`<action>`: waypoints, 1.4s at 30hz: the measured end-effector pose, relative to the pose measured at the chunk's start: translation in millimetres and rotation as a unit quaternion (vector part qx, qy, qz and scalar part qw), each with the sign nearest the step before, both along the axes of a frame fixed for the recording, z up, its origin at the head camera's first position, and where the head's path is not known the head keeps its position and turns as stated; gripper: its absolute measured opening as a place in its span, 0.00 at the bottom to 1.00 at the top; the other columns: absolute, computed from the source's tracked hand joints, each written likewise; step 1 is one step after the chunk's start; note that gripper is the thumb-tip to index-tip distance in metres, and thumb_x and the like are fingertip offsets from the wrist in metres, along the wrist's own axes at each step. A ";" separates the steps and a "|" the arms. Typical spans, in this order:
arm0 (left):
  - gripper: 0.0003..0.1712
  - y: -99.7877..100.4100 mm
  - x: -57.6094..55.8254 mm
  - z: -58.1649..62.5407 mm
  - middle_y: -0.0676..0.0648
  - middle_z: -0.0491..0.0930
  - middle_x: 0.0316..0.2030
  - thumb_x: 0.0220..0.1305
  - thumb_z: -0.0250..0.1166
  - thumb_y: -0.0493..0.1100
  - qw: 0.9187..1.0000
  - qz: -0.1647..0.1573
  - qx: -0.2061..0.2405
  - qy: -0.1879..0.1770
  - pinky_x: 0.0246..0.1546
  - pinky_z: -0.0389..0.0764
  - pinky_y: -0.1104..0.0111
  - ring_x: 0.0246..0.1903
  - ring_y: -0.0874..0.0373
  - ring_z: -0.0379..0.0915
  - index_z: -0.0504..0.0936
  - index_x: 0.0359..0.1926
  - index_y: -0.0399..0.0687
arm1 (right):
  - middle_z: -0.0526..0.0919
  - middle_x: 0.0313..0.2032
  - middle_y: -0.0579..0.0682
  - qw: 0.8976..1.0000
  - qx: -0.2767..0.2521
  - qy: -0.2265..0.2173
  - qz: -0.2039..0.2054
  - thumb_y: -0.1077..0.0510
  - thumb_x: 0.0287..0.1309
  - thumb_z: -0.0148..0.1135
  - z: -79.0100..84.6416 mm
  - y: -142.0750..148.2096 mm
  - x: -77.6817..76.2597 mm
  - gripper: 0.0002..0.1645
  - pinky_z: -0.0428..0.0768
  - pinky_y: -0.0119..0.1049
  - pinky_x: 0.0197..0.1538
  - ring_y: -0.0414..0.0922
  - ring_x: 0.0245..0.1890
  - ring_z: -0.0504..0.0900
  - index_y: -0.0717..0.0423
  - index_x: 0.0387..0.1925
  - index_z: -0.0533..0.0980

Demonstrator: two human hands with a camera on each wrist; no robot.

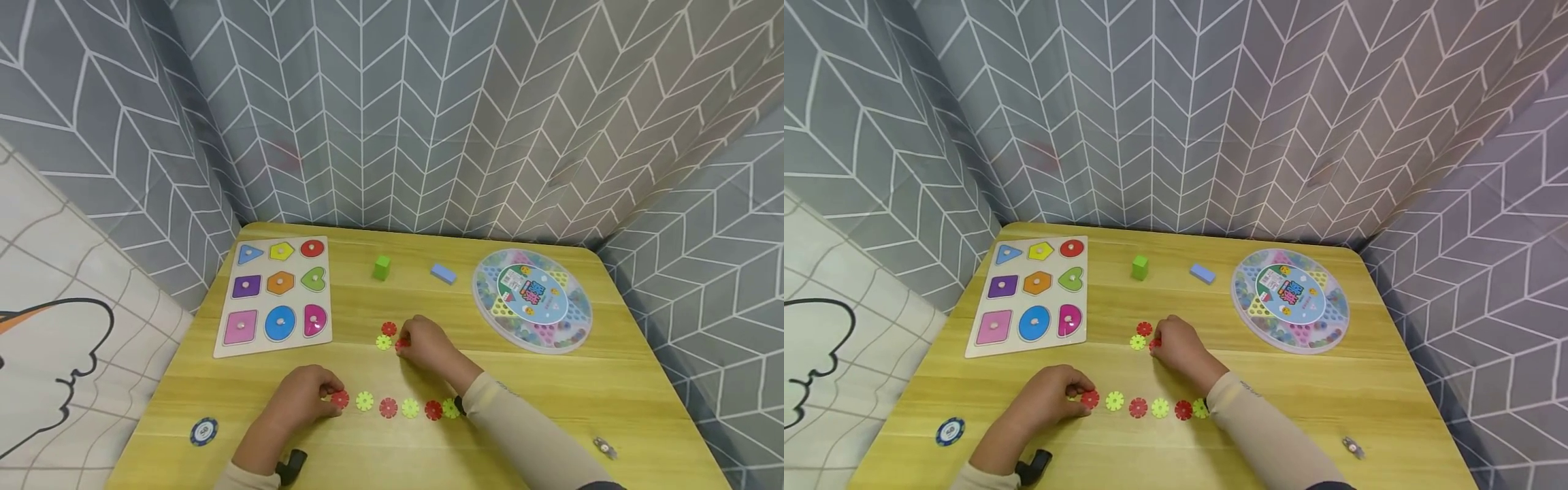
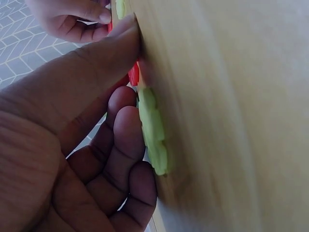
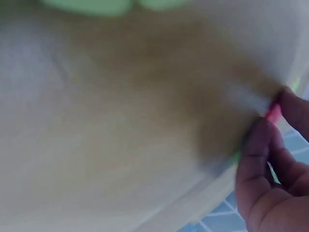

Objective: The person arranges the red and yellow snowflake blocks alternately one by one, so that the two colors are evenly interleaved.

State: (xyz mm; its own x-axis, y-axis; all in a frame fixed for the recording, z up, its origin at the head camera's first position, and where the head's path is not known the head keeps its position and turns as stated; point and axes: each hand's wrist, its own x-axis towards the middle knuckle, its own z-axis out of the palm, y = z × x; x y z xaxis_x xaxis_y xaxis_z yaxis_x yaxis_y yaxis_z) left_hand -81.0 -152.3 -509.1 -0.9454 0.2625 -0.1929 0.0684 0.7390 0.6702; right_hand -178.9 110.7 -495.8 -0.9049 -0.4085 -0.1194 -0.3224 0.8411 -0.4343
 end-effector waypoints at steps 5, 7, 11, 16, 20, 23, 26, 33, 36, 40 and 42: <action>0.15 -0.4 -1.5 3.1 0.58 0.79 0.30 0.48 0.85 0.39 1.000 -0.001 -0.006 0.003 0.41 0.78 0.59 0.32 0.60 0.72 0.90 0.37 0.52 | 0.79 0.31 0.48 0.999 -0.021 -0.014 -0.030 0.66 0.55 0.76 2.5 18.6 -11.8 0.10 0.80 0.43 0.43 0.46 0.34 0.77 0.58 0.34 0.80; 0.15 -0.6 -2.0 4.3 0.58 0.79 0.30 0.48 0.85 0.39 1.000 -0.002 -0.009 0.004 0.41 0.79 0.59 0.32 0.60 0.72 0.90 0.38 0.52 | 0.80 0.31 0.48 0.998 -0.043 -0.013 -0.055 0.68 0.57 0.73 1.2 30.7 -15.3 0.09 0.80 0.43 0.42 0.46 0.33 0.78 0.58 0.34 0.80; 0.15 -0.5 -2.3 4.6 0.58 0.79 0.30 0.48 0.85 0.39 1.000 -0.002 -0.009 -0.001 0.41 0.79 0.59 0.32 0.59 0.72 0.90 0.37 0.52 | 0.82 0.33 0.47 0.987 -0.118 -0.031 -0.101 0.68 0.62 0.70 -0.3 62.2 -11.9 0.06 0.81 0.42 0.42 0.44 0.35 0.80 0.59 0.38 0.81; 0.15 0.5 -1.6 1.9 0.58 0.79 0.30 0.48 0.85 0.39 1.000 -0.007 -0.005 -0.006 0.41 0.79 0.59 0.32 0.59 0.72 0.90 0.37 0.52 | 0.85 0.38 0.50 0.964 -0.222 -0.088 -0.119 0.68 0.65 0.67 10.5 104.1 18.8 0.06 0.82 0.40 0.42 0.47 0.40 0.83 0.61 0.43 0.82; 0.15 1.1 -1.7 0.6 0.58 0.79 0.30 0.48 0.85 0.40 1.000 -0.014 -0.003 0.000 0.41 0.78 0.59 0.32 0.59 0.72 0.90 0.37 0.52 | 0.85 0.37 0.51 0.958 -0.234 -0.136 -0.094 0.68 0.63 0.68 13.3 127.8 55.3 0.05 0.82 0.36 0.41 0.48 0.39 0.82 0.62 0.41 0.83; 0.15 0.2 -1.4 2.3 0.58 0.79 0.30 0.48 0.85 0.40 1.000 -0.016 -0.004 0.006 0.41 0.79 0.58 0.32 0.60 0.72 0.90 0.37 0.52 | 0.84 0.36 0.48 0.962 -0.211 -0.158 -0.068 0.68 0.62 0.69 7.3 135.9 77.7 0.05 0.81 0.34 0.39 0.46 0.37 0.81 0.60 0.39 0.83; 0.15 -1.4 -0.9 4.6 0.58 0.80 0.30 0.47 0.85 0.40 1.000 -0.015 -0.006 0.013 0.41 0.79 0.59 0.32 0.60 0.73 0.90 0.36 0.52 | 0.83 0.35 0.46 0.969 -0.191 -0.149 -0.053 0.68 0.61 0.70 0.7 137.5 90.1 0.05 0.81 0.34 0.37 0.44 0.35 0.80 0.58 0.38 0.84; 0.15 -1.5 -0.9 4.0 0.58 0.79 0.30 0.47 0.85 0.40 1.000 -0.018 -0.006 0.011 0.39 0.78 0.60 0.31 0.61 0.72 0.89 0.36 0.51 | 0.81 0.33 0.43 0.987 -0.134 -0.075 -0.043 0.70 0.56 0.73 -1.5 130.2 95.8 0.09 0.80 0.33 0.35 0.37 0.31 0.78 0.54 0.33 0.84; 0.15 -0.6 -1.1 2.8 0.58 0.79 0.30 0.48 0.85 0.41 1.000 -0.017 -0.006 0.004 0.39 0.78 0.60 0.31 0.61 0.72 0.89 0.37 0.51 | 0.78 0.31 0.42 0.991 -0.113 -0.050 -0.050 0.70 0.56 0.71 3.9 124.1 91.2 0.09 0.79 0.33 0.35 0.37 0.31 0.76 0.54 0.33 0.83; 0.15 -0.8 -1.1 2.9 0.58 0.79 0.29 0.47 0.85 0.41 1.000 -0.016 -0.007 0.006 0.39 0.78 0.61 0.31 0.61 0.71 0.89 0.36 0.51 | 0.78 0.33 0.43 0.992 -0.117 -0.011 -0.053 0.69 0.59 0.68 15.7 108.9 73.6 0.07 0.79 0.35 0.38 0.40 0.33 0.75 0.56 0.37 0.83; 0.15 -0.1 -0.6 2.7 0.58 0.79 0.29 0.47 0.85 0.40 1.000 -0.017 -0.008 0.011 0.38 0.78 0.61 0.31 0.61 0.71 0.89 0.36 0.51 | 0.78 0.34 0.42 0.992 -0.122 0.007 -0.040 0.67 0.62 0.67 20.2 99.1 62.2 0.06 0.79 0.36 0.40 0.40 0.34 0.76 0.58 0.40 0.83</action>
State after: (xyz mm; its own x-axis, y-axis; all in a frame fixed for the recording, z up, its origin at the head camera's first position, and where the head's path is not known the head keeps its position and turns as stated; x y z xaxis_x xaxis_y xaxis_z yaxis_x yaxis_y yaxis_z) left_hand -81.6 -152.4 -506.3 -0.9400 0.2916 -0.1769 0.1083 0.7470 0.6559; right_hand -116.7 209.8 -475.6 -0.9365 -0.3505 -0.0130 -0.2663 0.7347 -0.6239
